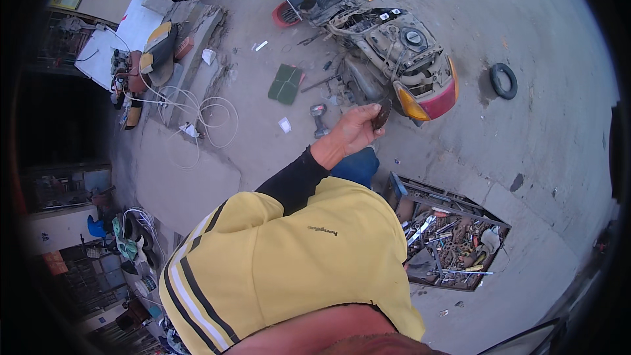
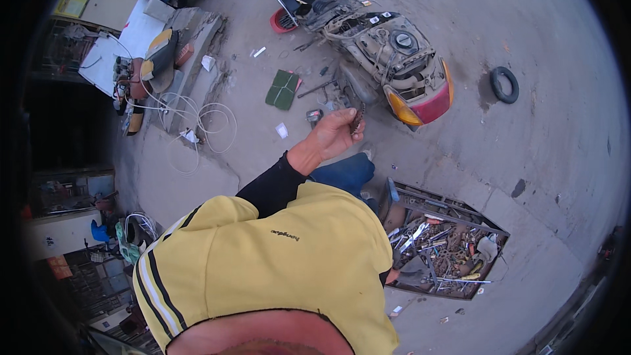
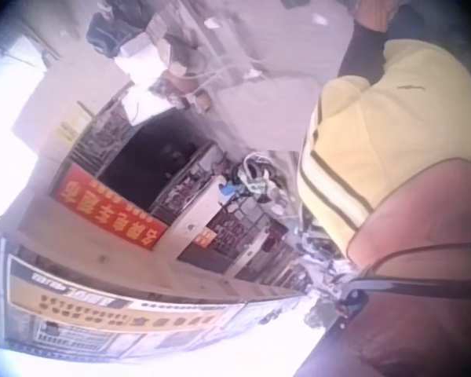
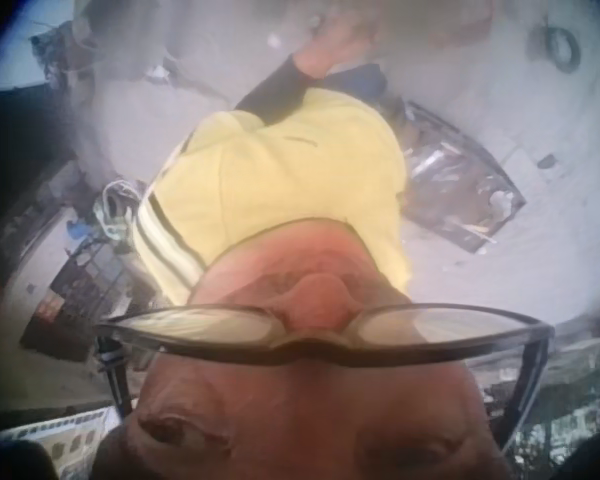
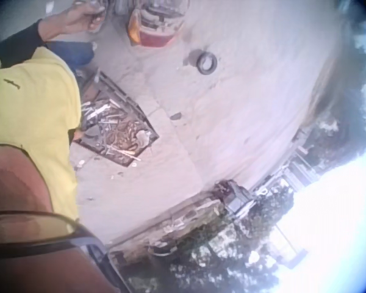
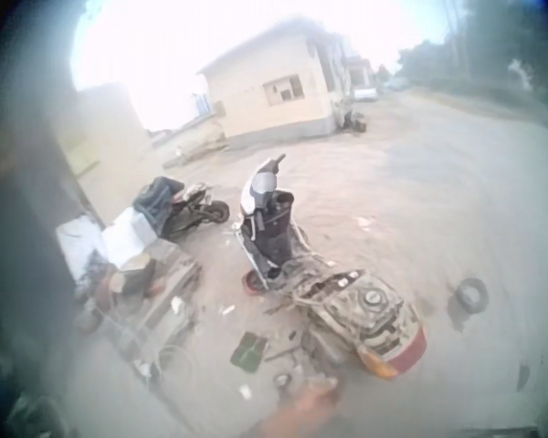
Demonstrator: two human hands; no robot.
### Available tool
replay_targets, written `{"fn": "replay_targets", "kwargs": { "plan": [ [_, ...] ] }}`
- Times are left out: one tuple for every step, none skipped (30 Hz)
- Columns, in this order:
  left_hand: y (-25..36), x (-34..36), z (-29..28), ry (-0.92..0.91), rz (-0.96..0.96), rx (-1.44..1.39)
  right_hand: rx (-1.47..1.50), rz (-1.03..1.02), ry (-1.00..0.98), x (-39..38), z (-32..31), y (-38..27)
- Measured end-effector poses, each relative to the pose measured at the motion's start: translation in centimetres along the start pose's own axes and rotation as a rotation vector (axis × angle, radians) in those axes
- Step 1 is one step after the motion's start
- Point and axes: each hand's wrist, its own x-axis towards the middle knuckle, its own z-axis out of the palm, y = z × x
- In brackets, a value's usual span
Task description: The person uses a wrench and screwdriver to remove a bolt and a sprocket from the motorcycle's engine area. They then inspect the removed sprocket and wipe it with a cloth.
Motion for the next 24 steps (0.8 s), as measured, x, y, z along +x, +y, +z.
{"fn": "replay_targets", "kwargs": {
  "plan": [
    [0.4, 0.5, 0.1, 0.012, -0.003, 0.009, -0.009, -0.008, -0.009, 0.5, -0.1, -0.9],
    [0.9, 1.1, 0.1, 0.025, -0.006, 0.018, -0.016, -0.018, -0.016, 0.9, -0.2, -1.8],
    [1.3, 1.7, 0.1, 0.016, 0.001, 0.028, -0.025, -0.025, -0.018, 1.3, -0.6, -2.4],
    [1.6, 2.0, 0.1, 0.017, 0.003, 0.043, -0.032, -0.03, -0.032, 1.3, -0.7, -3.0],
    [2.0, 2.2, 0.2, 0.018, 0.004, 0.059, -0.039, -0.039, -0.043, 1.7, -0.7, -4.0],
    [2.6, 2.4, 0.2, 0.037, 0.016, 0.078, -0.05, -0.054, -0.056, 2.2, -0.7, -5.0],
    [3.4, 2.8, 0.7, 0.044, 0.019, 0.095, -0.051, -0.058, -0.058, 2.6, -0.7, -6.0],
    [4.0, 3.1, 0.9, 0.051, 0.022, 0.113, -0.051, -0.063, -0.061, 3.0, -0.8, -7.0],
    [4.0, 3.2, 0.8, 0.062, 0.011, 0.125, -0.051, -0.068, -0.063, 3.3, -0.8, -8.0],
    [4.5, 3.3, 0.6, 0.074, 0.012, 0.153, -0.054, -0.076, -0.073, 3.6, -0.6, -9.1],
    [5.0, 3.7, 0.3, 0.079, 0.012, 0.181, -0.055, -0.079, -0.078, 3.9, -0.5, -9.9],
    [5.6, 4.2, 0.0, 0.091, 0.013, 0.196, -0.058, -0.079, -0.08, 4.2, -0.4, -10.7],
    [5.8, 4.7, -0.4, 0.102, 0.013, 0.203, -0.063, -0.083, -0.086, 4.6, -0.5, -11.5],
    [5.7, 4.8, -0.7, 0.12, 0.011, 0.209, -0.065, -0.086, -0.09, 4.8, -0.4, -12.2],
    [5.7, 4.9, -1.1, 0.127, 0.015, 0.22, -0.066, -0.093, -0.095, 5.0, -0.3, -12.9],
    [5.7, 4.9, -1.3, 0.133, 0.022, 0.227, -0.075, -0.098, -0.099, 5.1, -0.4, -13.3],
    [5.8, 4.9, -1.7, 0.141, 0.029, 0.233, -0.083, -0.104, -0.104, 5.4, -0.5, -13.7],
    [6.3, 5.0, -2.1, 0.149, 0.046, 0.242, -0.085, -0.116, -0.105, 5.8, -0.3, -14.5],
    [6.4, 4.3, -2.5, 0.169, 0.062, 0.244, -0.094, -0.13, -0.114, 5.8, -0.1, -14.8],
    [6.2, 4.0, -2.8, 0.182, 0.077, 0.239, -0.103, -0.145, -0.114, 6.2, -0.2, -15.1],
    [6.3, 3.7, -3.2, 0.187, 0.11, 0.247, -0.107, -0.16, -0.113, 6.4, -0.2, -15.4],
    [6.4, 3.4, -3.8, 0.195, 0.141, 0.255, -0.109, -0.173, -0.107, 6.8, -0.3, -15.7],
    [6.6, 2.7, -3.9, 0.211, 0.171, 0.273, -0.111, -0.186, -0.111, 6.9, 0.1, -16.2],
    [6.3, 1.8, -3.9, 0.293, 0.195, 0.267, -0.112, -0.199, -0.112, 7.2, 0.1, -16.5]
  ]
}}
